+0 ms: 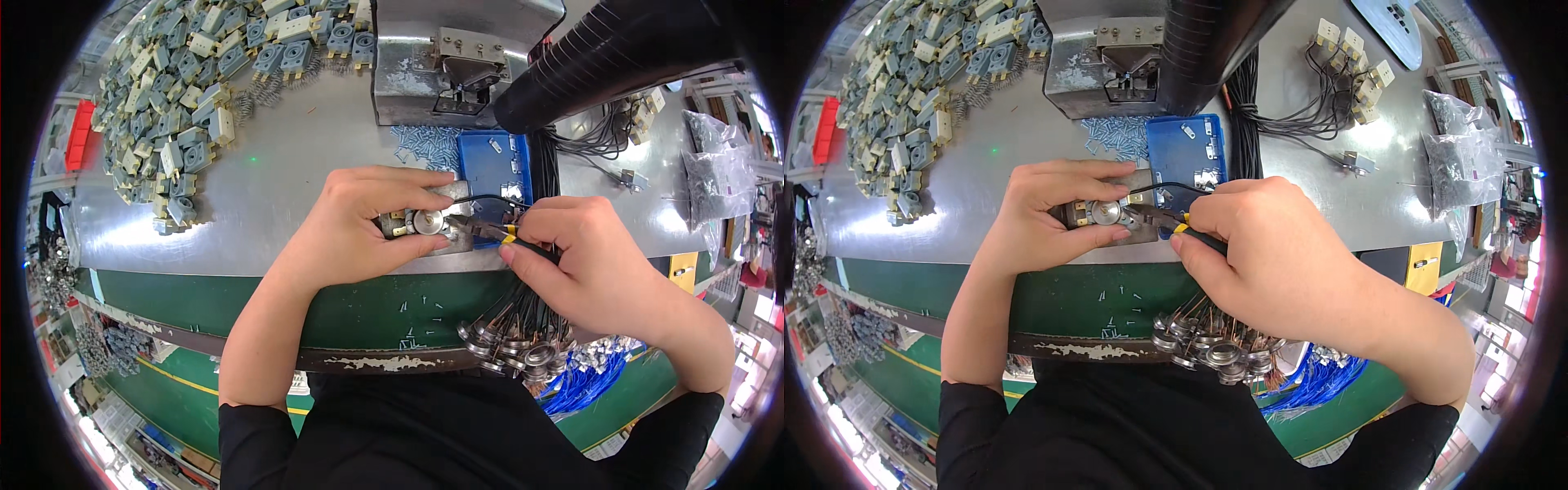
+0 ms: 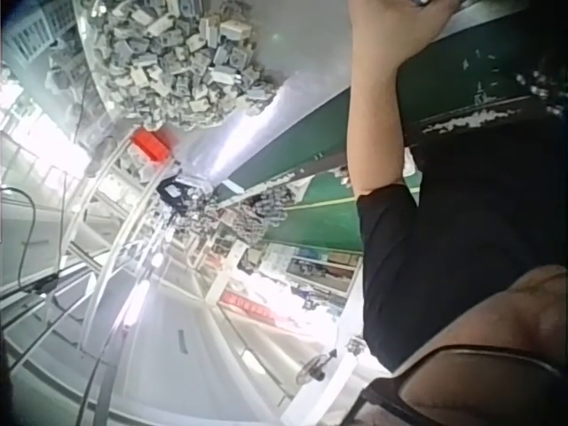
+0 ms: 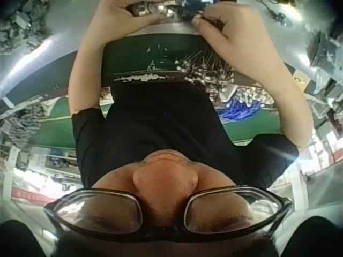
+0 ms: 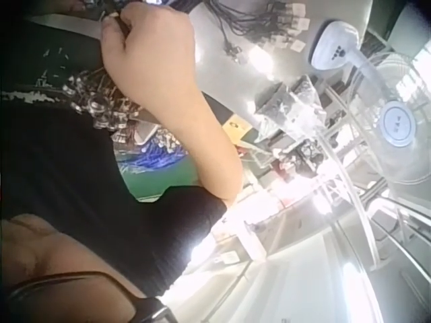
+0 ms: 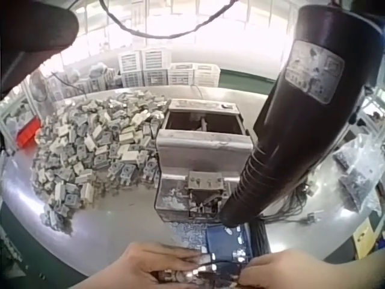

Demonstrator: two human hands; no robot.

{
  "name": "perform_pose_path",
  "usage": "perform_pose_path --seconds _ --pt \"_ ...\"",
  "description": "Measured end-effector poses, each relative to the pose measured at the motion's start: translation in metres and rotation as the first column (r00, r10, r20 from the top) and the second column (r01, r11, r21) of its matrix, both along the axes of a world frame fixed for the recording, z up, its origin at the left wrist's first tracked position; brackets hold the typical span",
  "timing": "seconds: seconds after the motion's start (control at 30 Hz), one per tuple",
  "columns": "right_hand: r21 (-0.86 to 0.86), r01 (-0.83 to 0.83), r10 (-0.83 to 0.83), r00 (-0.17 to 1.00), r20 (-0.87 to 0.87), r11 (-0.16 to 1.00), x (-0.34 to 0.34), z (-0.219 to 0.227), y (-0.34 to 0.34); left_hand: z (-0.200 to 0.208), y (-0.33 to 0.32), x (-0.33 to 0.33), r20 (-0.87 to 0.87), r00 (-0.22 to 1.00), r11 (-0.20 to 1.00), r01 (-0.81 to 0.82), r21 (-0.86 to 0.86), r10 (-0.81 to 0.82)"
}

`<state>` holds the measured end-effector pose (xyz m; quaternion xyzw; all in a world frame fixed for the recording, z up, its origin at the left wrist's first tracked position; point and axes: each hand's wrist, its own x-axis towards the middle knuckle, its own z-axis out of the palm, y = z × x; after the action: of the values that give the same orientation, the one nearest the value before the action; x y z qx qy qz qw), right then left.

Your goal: The recorder is assembling small electronic or mechanical components, attaching wires and using an electric screwdriver.

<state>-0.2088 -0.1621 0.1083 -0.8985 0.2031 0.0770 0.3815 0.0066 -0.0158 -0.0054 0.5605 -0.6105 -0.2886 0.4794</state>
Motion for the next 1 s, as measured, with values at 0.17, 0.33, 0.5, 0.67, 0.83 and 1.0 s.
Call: perform_pose_path --seconds 0.17,0.33,0.5,0.67,0.83,1.0 --pt "-0.045 -0.031 0.03 0.999 -0.02 0.999 0.006 0.007 -0.003 0.001 0.001 0.0 -0.033 0.999 1.0 0.002 0.021 -0.002" --pt "-0.013 -0.008 0.007 0.994 -0.105 1.0 0.014 0.015 -0.006 -0.001 0.001 0.0 -0.03 1.0 1.0 0.007 -0.003 -0.007" --pt "-0.001 -0.023 0.021 0.923 -0.385 1.0 0.048 0.039 -0.019 -0.002 0.001 0.003 -0.049 0.999 1.0 0.008 -0.011 -0.009" --pt "-0.246 -0.497 0.424 0.856 -0.297 0.832 0.057 0.04 -0.033 -0.003 0.0 0.002 -0.072 0.997 1.0 0.008 -0.03 -0.01" --pt "-0.586 -0.622 0.655 0.73 -0.194 0.52 0.059 0.048 -0.008 -0.005 0.001 0.003 -0.059 0.998 0.999 0.009 -0.051 -0.012" --pt "-0.566 -0.82 0.624 0.486 -0.612 0.083 0.093 0.084 0.028 0.003 0.001 0.001 -0.076 0.997 0.994 0.0 0.114 0.009"
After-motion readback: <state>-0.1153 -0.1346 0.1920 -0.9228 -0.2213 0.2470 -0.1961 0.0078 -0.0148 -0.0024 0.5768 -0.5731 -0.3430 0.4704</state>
